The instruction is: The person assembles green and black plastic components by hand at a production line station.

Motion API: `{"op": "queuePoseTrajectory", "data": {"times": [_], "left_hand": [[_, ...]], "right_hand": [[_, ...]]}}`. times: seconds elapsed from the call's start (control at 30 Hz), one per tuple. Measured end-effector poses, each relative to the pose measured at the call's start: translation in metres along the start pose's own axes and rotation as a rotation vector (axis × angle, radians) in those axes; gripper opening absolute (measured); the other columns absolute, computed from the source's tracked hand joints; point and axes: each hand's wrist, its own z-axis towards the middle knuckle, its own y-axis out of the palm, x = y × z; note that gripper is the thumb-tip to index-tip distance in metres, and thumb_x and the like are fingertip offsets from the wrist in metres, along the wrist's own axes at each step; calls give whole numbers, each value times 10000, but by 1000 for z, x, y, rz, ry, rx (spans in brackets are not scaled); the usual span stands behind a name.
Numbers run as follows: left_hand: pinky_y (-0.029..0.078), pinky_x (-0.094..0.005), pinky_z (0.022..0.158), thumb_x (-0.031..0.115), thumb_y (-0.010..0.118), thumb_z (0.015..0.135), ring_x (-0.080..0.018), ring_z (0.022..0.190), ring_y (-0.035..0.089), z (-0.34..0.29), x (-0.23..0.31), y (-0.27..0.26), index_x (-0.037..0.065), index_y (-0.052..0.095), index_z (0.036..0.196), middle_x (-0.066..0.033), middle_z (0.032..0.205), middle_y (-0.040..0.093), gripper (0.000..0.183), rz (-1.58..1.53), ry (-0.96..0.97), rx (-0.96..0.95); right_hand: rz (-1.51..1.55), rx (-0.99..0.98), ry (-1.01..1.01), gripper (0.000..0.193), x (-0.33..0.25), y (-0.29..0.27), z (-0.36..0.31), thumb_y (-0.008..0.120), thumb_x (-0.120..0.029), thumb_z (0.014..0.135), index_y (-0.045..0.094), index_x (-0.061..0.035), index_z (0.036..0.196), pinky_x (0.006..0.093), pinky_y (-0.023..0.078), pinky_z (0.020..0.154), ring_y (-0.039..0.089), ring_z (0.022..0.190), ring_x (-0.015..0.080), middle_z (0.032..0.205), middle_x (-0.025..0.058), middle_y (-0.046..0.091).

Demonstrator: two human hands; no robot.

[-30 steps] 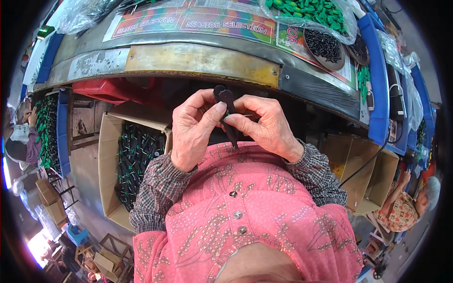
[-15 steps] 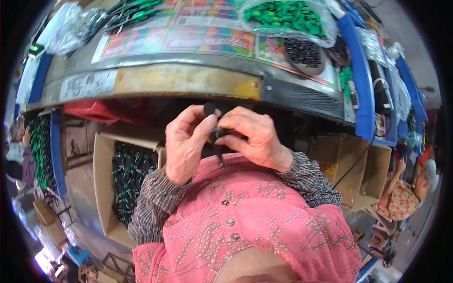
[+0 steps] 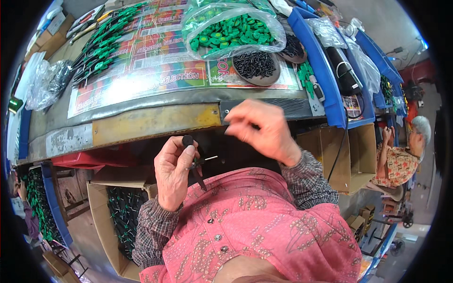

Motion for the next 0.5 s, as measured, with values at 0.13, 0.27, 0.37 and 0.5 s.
{"op": "queuePoseTrajectory", "data": {"times": [0.13, 0.27, 0.37, 0.5], "left_hand": [[478, -227, 506, 105, 580, 939, -81, 669, 553, 1, 2, 6, 4, 583, 1006, -43, 808, 598, 121, -49, -9, -1], [471, -218, 510, 100, 581, 938, -82, 652, 555, 2, 6, 7, 3, 588, 1016, -51, 802, 614, 125, -37, -48, -5], [467, -214, 514, 100, 583, 937, -82, 643, 556, 3, 4, 9, 2, 589, 1015, -54, 798, 614, 125, -45, -49, -7], [463, -217, 512, 101, 588, 936, -86, 643, 557, 6, 3, 11, -1, 588, 1011, -55, 796, 613, 127, -32, -75, -16]], "right_hand": [[-259, 243, 139, 94, 29, -37, 12, 688, -69, 824, 658, -7, 888, 303, 468, 590, 610, 666, 203, 800, 101, 639], [-584, 392, 140, 103, 76, -81, 17, 665, -106, 823, 670, -23, 883, 382, 483, 655, 631, 736, 292, 805, 121, 643], [-721, 385, 197, 119, 109, -106, 18, 677, -126, 812, 673, -36, 890, 411, 470, 701, 615, 793, 297, 824, 104, 636], [-909, 318, 192, 180, 136, -120, 22, 702, -136, 793, 680, -52, 951, 407, 464, 752, 582, 870, 299, 878, 95, 619]]}}
